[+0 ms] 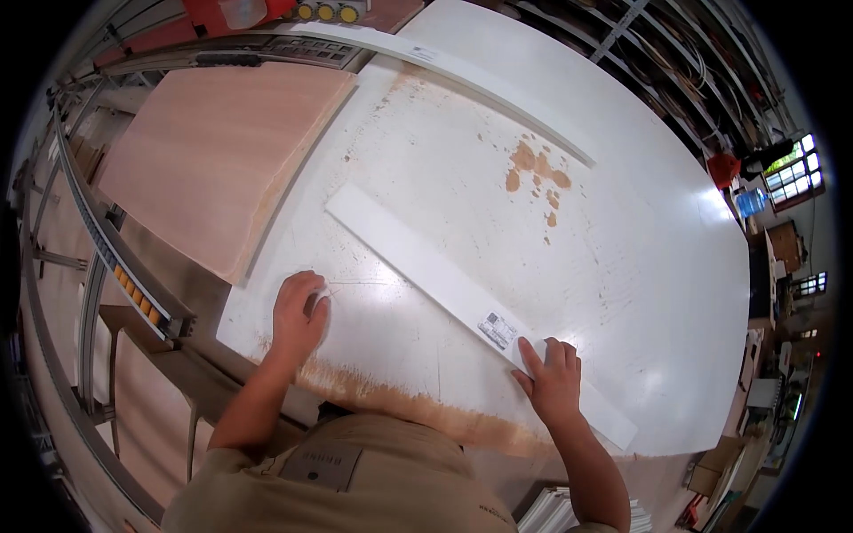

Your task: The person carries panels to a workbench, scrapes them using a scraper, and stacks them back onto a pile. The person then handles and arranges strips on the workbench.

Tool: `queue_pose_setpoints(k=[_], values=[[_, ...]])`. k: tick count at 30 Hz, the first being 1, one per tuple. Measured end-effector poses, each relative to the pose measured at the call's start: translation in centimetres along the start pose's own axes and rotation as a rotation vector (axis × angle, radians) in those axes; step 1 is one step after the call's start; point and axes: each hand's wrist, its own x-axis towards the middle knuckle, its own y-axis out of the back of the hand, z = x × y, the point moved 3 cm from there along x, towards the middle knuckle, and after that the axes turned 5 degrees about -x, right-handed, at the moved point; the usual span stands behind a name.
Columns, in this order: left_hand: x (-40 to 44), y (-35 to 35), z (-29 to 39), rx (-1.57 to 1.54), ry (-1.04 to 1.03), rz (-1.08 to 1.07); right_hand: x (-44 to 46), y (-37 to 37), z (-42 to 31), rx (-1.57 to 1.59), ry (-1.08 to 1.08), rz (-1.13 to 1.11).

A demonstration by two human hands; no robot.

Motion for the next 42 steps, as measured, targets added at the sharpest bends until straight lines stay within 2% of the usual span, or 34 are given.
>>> queue_pose_setpoints(k=[4,6,10,12,13,15,16,18,19,22,24,26,28,29,30,32,34,35,39,41,42], values=[[0.4,-0.5,0.2,0.029,-0.005,0.027,4.1,-0.9,3.6,0.055,0.115,-0.033],[0.7,-0.6,0.3,0.058,0.001,0.031,8.9,0.2,6.8,0.014,0.296,0.077],[1.1,-1.1,0.5,0.156,-0.006,0.01,27.3,0.9,13.9,-0.136,0.255,0.353],[1.1,-1.3,0.7,0.188,-0.01,0.035,36.3,-0.8,16.8,-0.189,0.126,0.411],[1.2,-1.3,0.8,0.198,-0.014,0.033,39.7,-1.6,18.0,-0.182,0.134,0.418],[1.7,-1.6,1.0,0.212,-0.019,0.041,44.4,-3.0,19.6,-0.01,0.048,0.193],[1.6,-1.6,1.0,0.218,-0.02,0.045,45.0,-3.0,19.8,-0.006,0.052,0.197],[1.6,-1.6,0.9,0.217,-0.009,0.045,44.6,-1.8,19.0,0.109,0.119,0.039],[1.8,-1.7,0.9,0.21,-0.014,0.051,43.4,-1.5,19.0,0.016,0.216,0.048],[1.8,-1.3,1.1,0.184,-0.055,0.057,36.8,0.3,19.4,-0.047,0.287,0.078],[1.2,-1.2,1.1,0.115,-0.052,0.084,29.5,3.4,18.6,0.025,0.325,0.055],[1.5,-2.0,2.8,-0.03,0.005,0.058,21.6,6.0,17.5,0.392,0.226,-0.104],[2.7,-4.1,5.4,-0.281,0.142,-0.072,14.8,8.1,14.9,0.721,0.091,-0.376],[2.9,-5.7,6.8,-0.563,0.292,-0.086,11.2,8.0,13.7,0.928,0.034,-0.47],[3.8,-6.9,9.0,-0.85,0.239,-0.117,8.3,7.7,12.1,1.138,-0.022,-0.546],[4.4,-8.3,13.1,-1.373,0.439,-0.221,4.2,7.6,6.9,1.506,-0.073,-0.766],[4.2,-6.3,16.2,-1.405,0.475,-0.298,0.5,6.1,3.4,1.605,0.128,-0.677],[3.7,-5.7,17.4,-1.444,0.519,-0.378,-0.1,6.4,1.6,1.593,0.166,-0.75],[1.0,-3.0,18.0,-1.279,0.515,-0.459,-3.1,5.4,-2.8,1.612,0.126,-0.688],[-0.5,-2.7,17.3,-1.119,0.39,-0.588,-4.8,4.3,-3.9,1.607,0.091,-0.671],[-0.9,-2.3,17.4,-1.116,0.392,-0.588,-5.6,3.6,-4.3,1.6,0.06,-0.658]])
